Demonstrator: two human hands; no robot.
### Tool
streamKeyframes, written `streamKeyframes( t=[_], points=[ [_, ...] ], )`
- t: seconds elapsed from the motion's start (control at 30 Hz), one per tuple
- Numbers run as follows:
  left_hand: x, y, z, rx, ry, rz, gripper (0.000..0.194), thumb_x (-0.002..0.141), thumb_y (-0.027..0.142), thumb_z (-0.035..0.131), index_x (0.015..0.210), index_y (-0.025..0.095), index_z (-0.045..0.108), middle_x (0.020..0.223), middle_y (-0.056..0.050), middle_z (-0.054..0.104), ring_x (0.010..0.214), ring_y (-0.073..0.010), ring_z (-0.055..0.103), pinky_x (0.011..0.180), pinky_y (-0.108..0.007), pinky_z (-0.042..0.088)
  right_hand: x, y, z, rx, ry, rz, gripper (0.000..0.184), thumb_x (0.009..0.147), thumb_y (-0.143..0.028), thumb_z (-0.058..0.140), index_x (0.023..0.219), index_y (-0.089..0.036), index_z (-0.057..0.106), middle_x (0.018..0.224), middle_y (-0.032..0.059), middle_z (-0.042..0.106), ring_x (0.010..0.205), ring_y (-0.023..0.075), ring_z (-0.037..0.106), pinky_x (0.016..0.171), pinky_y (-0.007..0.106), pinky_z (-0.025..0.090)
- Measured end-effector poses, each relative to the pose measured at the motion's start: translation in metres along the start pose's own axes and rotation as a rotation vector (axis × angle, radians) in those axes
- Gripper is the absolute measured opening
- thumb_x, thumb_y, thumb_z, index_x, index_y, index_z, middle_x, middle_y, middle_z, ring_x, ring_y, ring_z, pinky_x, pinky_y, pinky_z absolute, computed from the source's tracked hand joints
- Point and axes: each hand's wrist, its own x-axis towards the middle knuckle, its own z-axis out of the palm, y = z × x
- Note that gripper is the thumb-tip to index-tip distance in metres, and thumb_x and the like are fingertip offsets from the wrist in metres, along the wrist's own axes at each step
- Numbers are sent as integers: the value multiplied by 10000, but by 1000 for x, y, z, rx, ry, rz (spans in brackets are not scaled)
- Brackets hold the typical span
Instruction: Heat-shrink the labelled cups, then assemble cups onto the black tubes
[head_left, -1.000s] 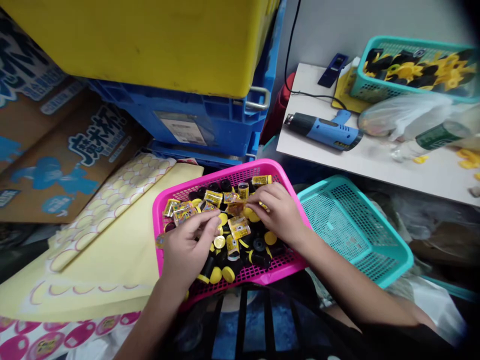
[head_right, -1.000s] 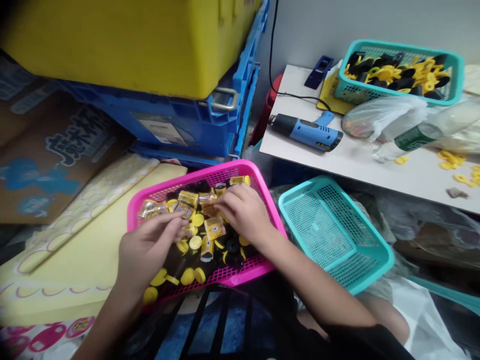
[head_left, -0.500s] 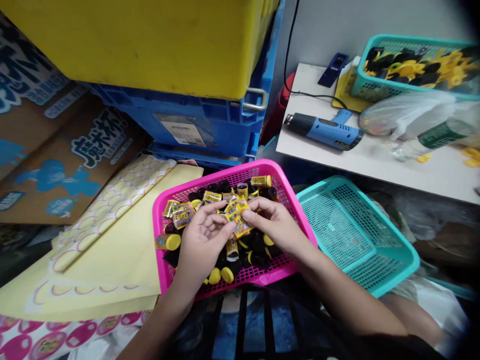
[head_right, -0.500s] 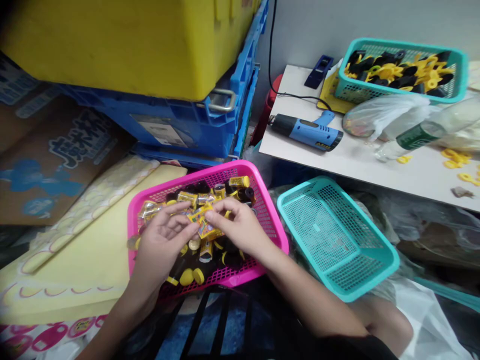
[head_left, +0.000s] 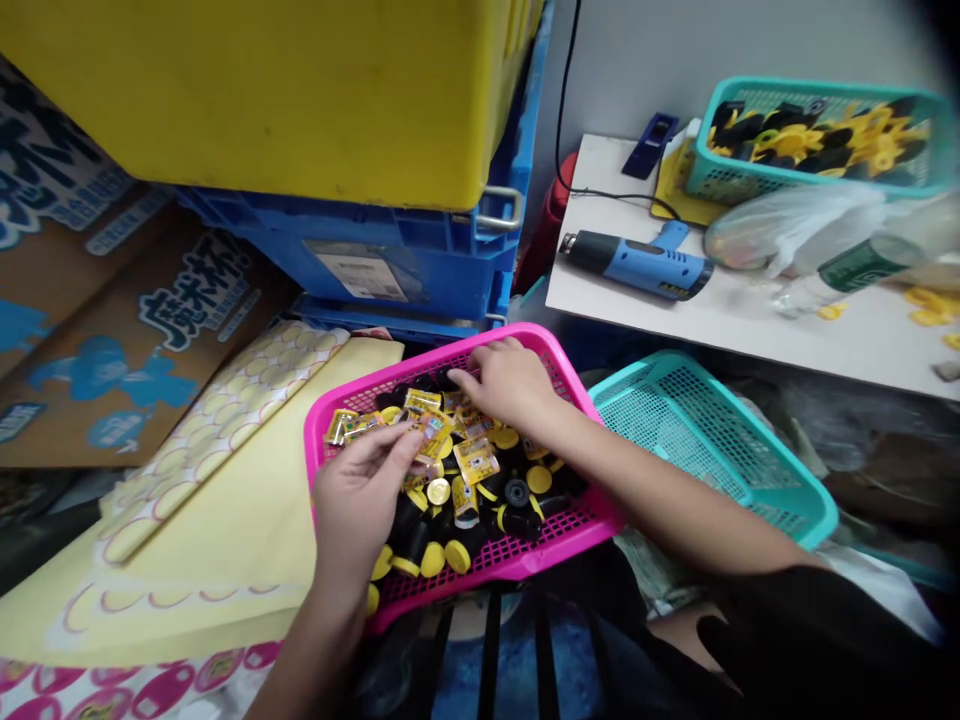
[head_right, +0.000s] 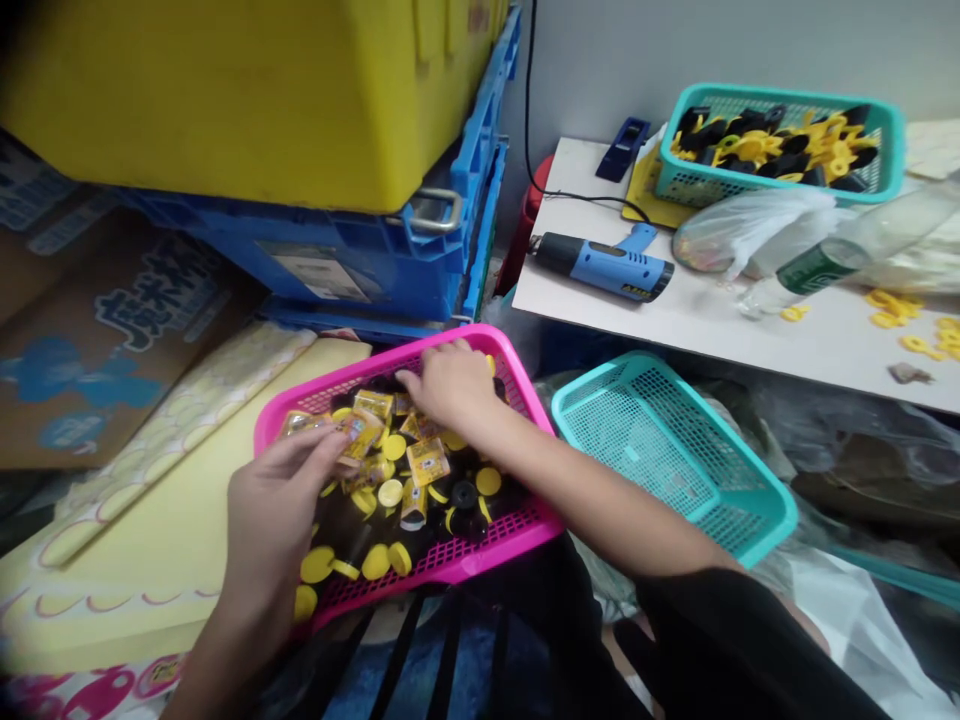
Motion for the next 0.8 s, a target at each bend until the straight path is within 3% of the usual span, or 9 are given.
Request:
streamKeyframes(
  t=[0.07, 0.13, 0.2, 0.3, 0.4, 0.5, 0.57, 0.7, 0.8],
  points=[
    [2, -1, -3, 23, 41, 8, 249, 700, 358, 779, 858, 166, 776, 655, 0, 727, 539, -143, 667, 574, -249, 584, 16, -8, 13, -80, -39, 35, 456, 863, -509, 624, 869, -60, 699, 974, 215, 652, 1013, 353, 570, 905, 491, 398],
    [4, -3, -6, 45, 50, 9, 257, 697, 367, 780, 857, 165, 784, 643, -3, 727, 566, -156, 681, 598, -257, 590, 23, -12, 26, -45, -43, 41, 440, 838, -491, 649, 838, -54, 698, 910, 211, 655, 938, 340, 595, 914, 519, 386],
    [6, -6, -9, 53, 50, 9, 267, 687, 374, 784, 853, 165, 789, 632, -4, 726, 573, -164, 685, 615, -267, 593, 22, -11, 31, 33, -18, 28, 391, 837, -472, 638, 820, -84, 685, 859, 166, 657, 901, 300, 601, 907, 487, 400],
    [8, -8, -13, 65, 44, -6, 289, 692, 393, 782, 865, 163, 792, 610, -10, 720, 581, -179, 690, 617, -279, 594, 12, -1, 22, 169, 18, 23, 386, 871, -502, 557, 840, -126, 635, 850, 105, 649, 853, 219, 602, 814, 367, 460],
    [9, -8, -17, 64, 26, 0, 279, 713, 394, 766, 872, 167, 794, 620, -18, 726, 622, -191, 705, 660, -294, 600, -6, 12, 1, 713, -69, 89, 406, 917, -511, 439, 975, -133, 576, 900, 107, 647, 808, 178, 620, 740, 322, 511],
    [10, -5, -17, 51, -14, 8, 248, 710, 376, 759, 856, 178, 796, 636, -24, 735, 617, -195, 706, 663, -305, 604, -30, 17, -14, 1520, -389, 179, 454, 878, -553, 518, 1058, -137, 543, 1007, 135, 647, 910, 203, 646, 840, 381, 552],
    [11, -4, -15, 45, -44, 8, 240, 703, 370, 760, 853, 186, 796, 647, -25, 740, 599, -194, 703, 643, -304, 604, -45, 17, -15, 1805, -541, 273, 495, 854, -601, 584, 1042, -145, 537, 1027, 117, 640, 913, 180, 647, 887, 377, 558],
    [12, -3, -12, 56, -79, 19, 224, 700, 368, 757, 841, 199, 798, 642, -23, 741, 592, -197, 705, 633, -303, 608, -68, 13, -6, 2045, -571, 438, 537, 807, -648, 662, 1058, -191, 536, 885, 16, 608, 760, 87, 617, 818, 282, 584],
    [11, -3, -10, 89, -128, 37, 191, 701, 354, 751, 822, 214, 799, 691, -30, 759, 615, -212, 716, 620, -314, 613, -78, 13, -3, 1953, -492, 379, 459, 750, -458, 788, 1086, -205, 604, 996, 23, 618, 838, 96, 631, 765, 211, 572]
  ],
)
